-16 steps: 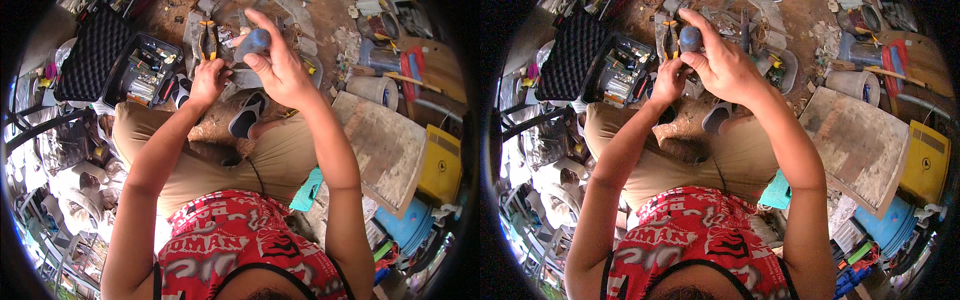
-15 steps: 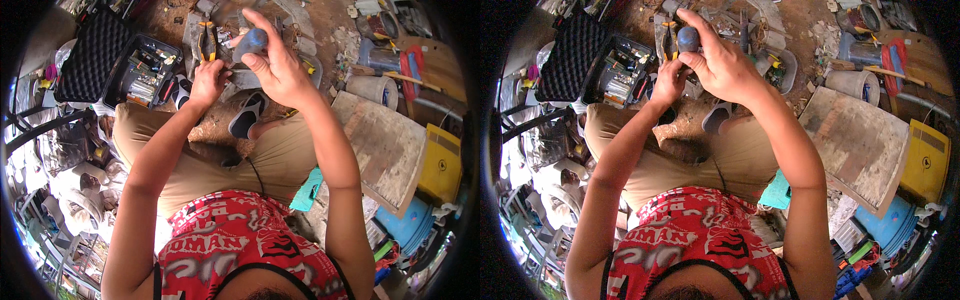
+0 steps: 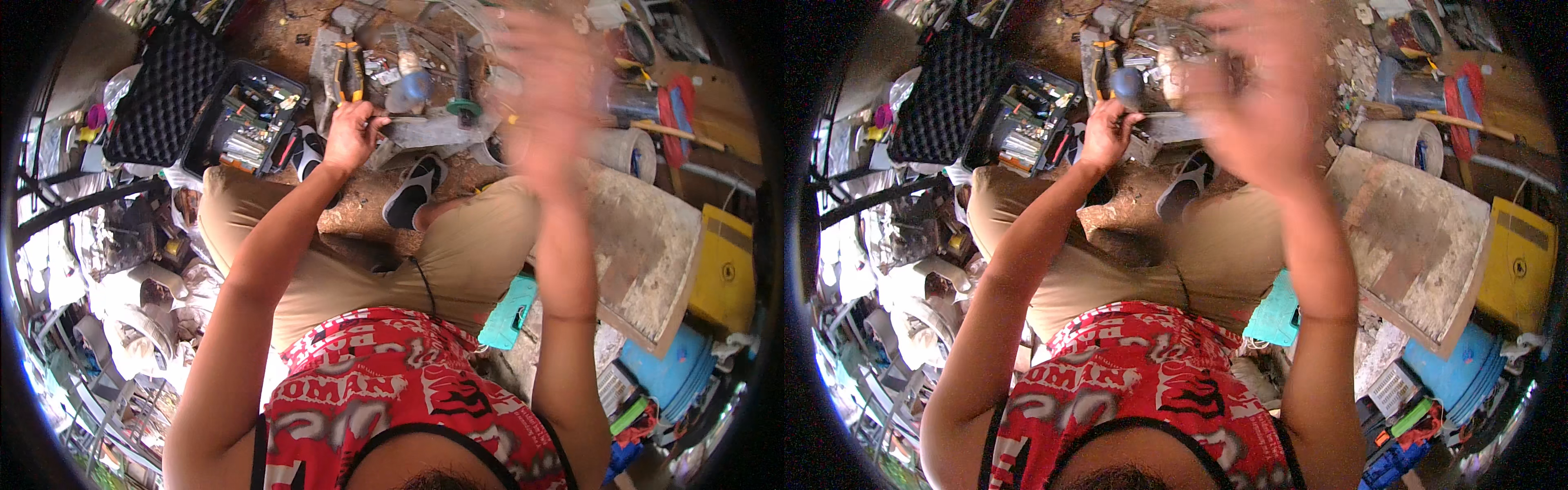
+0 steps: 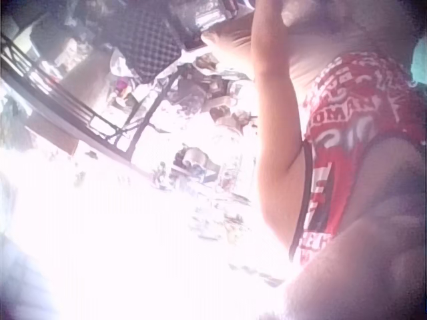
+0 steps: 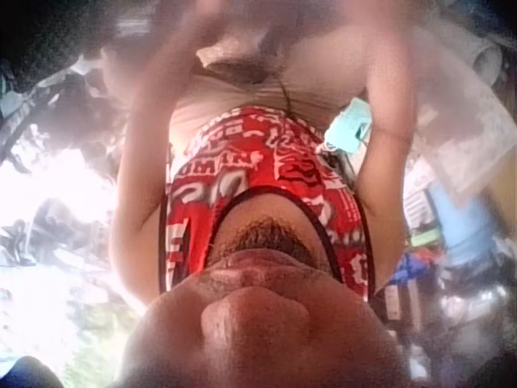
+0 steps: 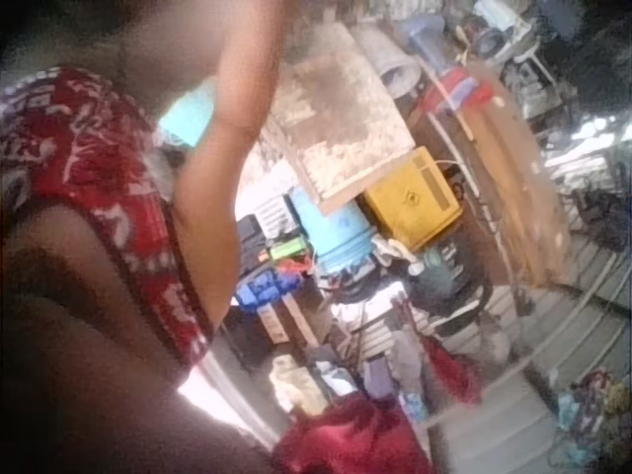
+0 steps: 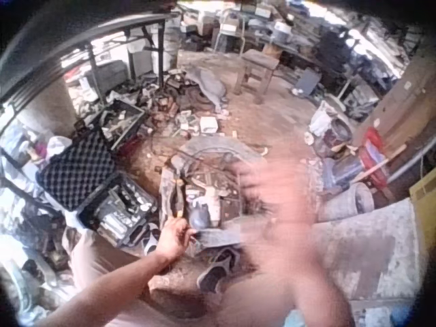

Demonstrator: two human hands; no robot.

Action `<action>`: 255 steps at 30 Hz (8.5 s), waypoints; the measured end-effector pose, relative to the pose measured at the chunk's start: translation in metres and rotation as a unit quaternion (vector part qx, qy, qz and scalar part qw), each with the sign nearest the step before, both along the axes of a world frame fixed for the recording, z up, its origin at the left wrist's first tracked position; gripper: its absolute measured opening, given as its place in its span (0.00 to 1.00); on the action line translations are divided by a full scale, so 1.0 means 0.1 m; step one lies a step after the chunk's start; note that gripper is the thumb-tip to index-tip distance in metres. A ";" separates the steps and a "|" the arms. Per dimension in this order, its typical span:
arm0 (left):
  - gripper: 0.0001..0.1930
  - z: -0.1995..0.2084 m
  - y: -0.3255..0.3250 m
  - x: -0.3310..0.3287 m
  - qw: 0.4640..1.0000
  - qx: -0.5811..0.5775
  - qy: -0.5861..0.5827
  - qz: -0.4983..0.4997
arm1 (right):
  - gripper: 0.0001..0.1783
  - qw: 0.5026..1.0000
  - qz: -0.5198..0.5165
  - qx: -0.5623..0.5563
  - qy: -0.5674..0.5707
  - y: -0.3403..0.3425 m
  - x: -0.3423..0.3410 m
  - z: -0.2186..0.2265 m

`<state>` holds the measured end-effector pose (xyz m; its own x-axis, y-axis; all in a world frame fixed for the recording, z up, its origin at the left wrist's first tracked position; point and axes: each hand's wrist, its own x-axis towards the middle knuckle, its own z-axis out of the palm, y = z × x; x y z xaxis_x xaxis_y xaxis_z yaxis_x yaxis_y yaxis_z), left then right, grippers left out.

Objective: The person uses a screwdriver and pliers to disassemble or assemble small electronic components, handling a circuit board and white plastic strips. They move parts between their hands and a tool case while sitting on the ground.

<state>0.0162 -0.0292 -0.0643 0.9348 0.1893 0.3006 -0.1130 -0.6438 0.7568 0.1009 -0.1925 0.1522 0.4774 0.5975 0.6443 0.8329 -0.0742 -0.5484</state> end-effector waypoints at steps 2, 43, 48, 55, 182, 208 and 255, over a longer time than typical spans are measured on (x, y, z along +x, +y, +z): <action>0.12 -0.01 0.04 -0.06 0.999 -0.010 -0.036 0.008 | 0.35 0.998 -0.041 0.057 -0.005 -0.26 -0.03 0.34; 0.12 -0.03 0.01 -0.02 0.999 0.020 -0.035 0.003 | 0.41 0.998 -0.039 0.042 -0.010 -0.58 -0.43 0.75; 0.11 -0.02 0.06 -0.08 0.999 0.026 -0.037 0.013 | 0.42 0.999 -0.001 0.045 0.031 -0.16 -0.29 0.17; 0.07 -0.23 0.11 0.00 0.998 0.027 -0.051 -0.035 | 0.35 0.990 0.044 -0.118 0.067 0.24 -0.27 -0.29; 0.10 -0.01 0.01 -0.04 0.998 0.047 -0.031 -0.024 | 0.28 0.965 -0.090 -0.234 0.073 -0.43 -0.53 0.58; 0.10 0.06 0.04 -0.07 0.998 0.047 -0.036 -0.029 | 0.26 0.976 -0.146 -0.139 0.087 -0.51 -0.44 0.87; 0.30 -0.07 0.04 -0.09 0.993 0.085 -0.067 -0.043 | 0.24 0.940 -0.002 0.098 0.326 -0.01 -0.29 -0.41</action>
<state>0.0073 -0.0253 -0.0718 0.8949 0.0455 0.4438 -0.2658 -0.7447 0.6122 0.0723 -0.1940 0.1113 0.8107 0.4955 0.3119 0.3155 0.0790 -0.9456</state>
